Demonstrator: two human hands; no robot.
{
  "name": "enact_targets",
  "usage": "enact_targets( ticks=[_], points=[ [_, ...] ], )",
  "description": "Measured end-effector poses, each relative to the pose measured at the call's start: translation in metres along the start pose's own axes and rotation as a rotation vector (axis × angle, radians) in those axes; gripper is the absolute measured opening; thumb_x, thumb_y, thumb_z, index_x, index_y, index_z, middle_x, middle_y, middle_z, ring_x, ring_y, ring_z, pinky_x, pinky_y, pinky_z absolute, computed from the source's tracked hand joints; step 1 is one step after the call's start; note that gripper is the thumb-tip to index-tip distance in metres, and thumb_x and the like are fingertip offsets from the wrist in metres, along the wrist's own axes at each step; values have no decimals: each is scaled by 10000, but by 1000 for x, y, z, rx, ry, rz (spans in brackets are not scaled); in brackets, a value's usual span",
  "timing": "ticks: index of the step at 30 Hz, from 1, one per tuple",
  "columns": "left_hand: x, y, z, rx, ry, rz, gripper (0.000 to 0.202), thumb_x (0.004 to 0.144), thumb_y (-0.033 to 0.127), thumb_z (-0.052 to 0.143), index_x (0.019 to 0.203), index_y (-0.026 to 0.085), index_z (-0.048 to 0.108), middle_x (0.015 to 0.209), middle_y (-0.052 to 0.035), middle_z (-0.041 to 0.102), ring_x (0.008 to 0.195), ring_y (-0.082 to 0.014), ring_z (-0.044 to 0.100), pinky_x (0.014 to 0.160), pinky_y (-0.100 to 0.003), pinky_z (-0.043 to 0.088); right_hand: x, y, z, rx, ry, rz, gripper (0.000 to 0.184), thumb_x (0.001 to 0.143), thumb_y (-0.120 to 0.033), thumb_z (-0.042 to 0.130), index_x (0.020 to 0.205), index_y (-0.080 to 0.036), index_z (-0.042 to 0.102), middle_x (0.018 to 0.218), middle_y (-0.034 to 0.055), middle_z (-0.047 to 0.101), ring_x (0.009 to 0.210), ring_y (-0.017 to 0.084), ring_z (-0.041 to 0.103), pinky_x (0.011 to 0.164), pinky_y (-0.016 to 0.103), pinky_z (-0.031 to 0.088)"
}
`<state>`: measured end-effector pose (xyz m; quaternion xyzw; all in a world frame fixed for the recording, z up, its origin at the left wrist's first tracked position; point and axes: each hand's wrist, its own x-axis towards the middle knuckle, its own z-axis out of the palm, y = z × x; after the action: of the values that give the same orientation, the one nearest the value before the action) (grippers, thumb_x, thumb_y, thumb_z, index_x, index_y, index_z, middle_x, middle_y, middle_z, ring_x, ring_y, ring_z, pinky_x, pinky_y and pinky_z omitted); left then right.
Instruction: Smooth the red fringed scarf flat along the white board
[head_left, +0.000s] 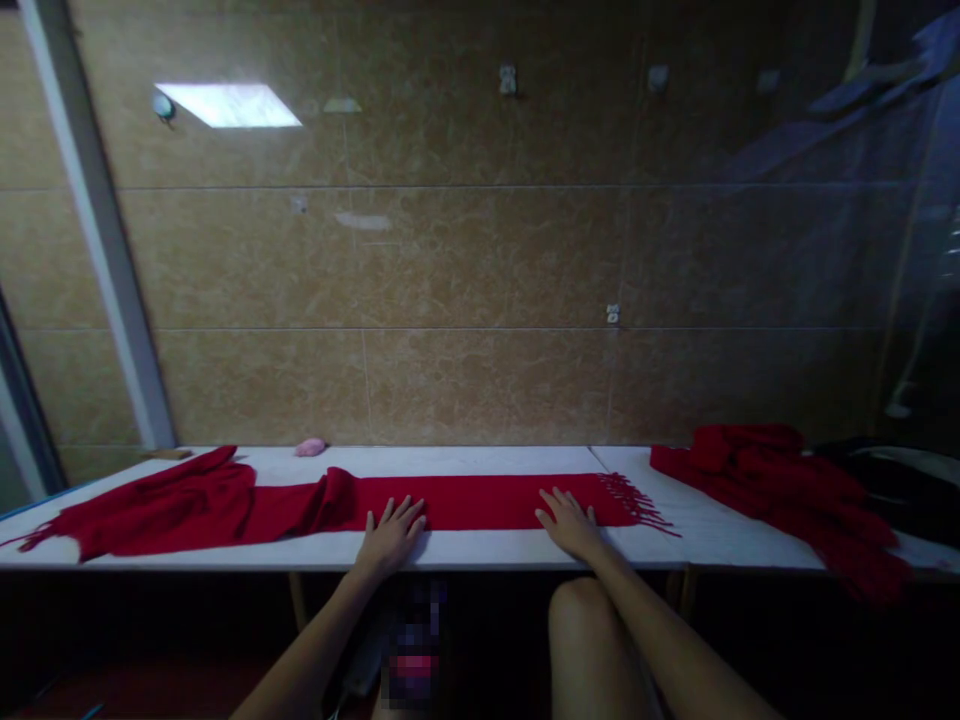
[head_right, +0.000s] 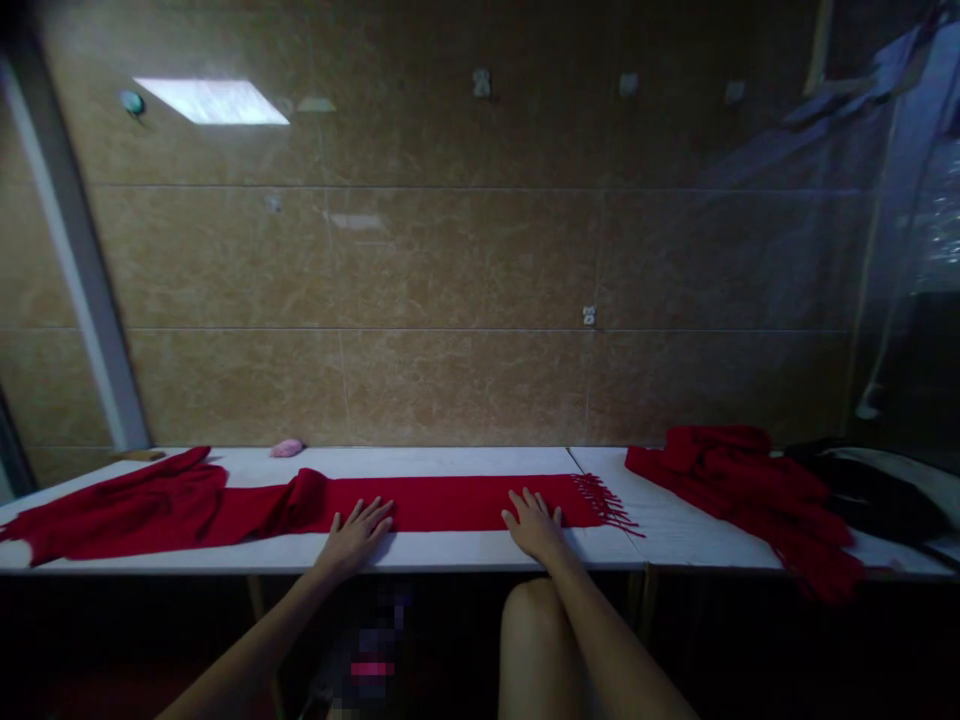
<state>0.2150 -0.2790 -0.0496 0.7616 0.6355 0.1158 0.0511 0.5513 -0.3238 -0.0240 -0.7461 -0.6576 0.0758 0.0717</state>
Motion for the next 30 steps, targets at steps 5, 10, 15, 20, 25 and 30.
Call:
enact_targets(
  ticks=[5,10,15,20,25,30],
  points=[
    [0,-3,3,8,53,17,490,1019,290,337,1486,300,488,1587,-2,411,1514,-274,283,1236,-577,189,-2,37,5,-23,67,58,578,1025,-410,314,1569,-220,359,1652,103,269,1533,290,179,1210,604,99],
    [2,-6,7,-13,93,24,443,1005,292,401,1418,313,560,1547,-6,478,1476,-247,366,1227,-524,238,1,55,11,-16,101,65,549,1014,-378,329,1537,-240,421,1631,89,326,1523,283,220,1205,620,103],
    [7,5,0,-63,132,12,429,941,161,473,1331,263,618,1494,-53,545,1439,-266,412,1192,-537,274,4,27,3,18,181,26,537,952,-225,402,1480,-237,500,1590,116,400,1486,315,298,1172,673,125],
    [7,42,1,-125,180,134,337,928,137,489,1156,273,698,1297,-37,674,1253,-214,556,1055,-373,400,4,-41,0,93,221,-224,392,970,-241,433,1288,-259,662,1369,80,619,1257,216,550,1087,408,381],
    [9,62,5,-164,101,268,263,894,173,555,1052,260,745,1142,-46,717,1105,-231,612,931,-330,446,6,-81,4,131,206,-343,270,928,-224,523,1083,-255,742,1181,71,676,1130,222,605,955,350,446],
    [35,52,-11,-223,-28,401,220,843,207,602,987,250,763,1009,-10,751,921,-176,661,814,-245,477,32,-62,-12,200,220,-373,242,910,-169,539,1035,-204,743,1121,95,692,1073,224,624,939,350,454]
  ],
)
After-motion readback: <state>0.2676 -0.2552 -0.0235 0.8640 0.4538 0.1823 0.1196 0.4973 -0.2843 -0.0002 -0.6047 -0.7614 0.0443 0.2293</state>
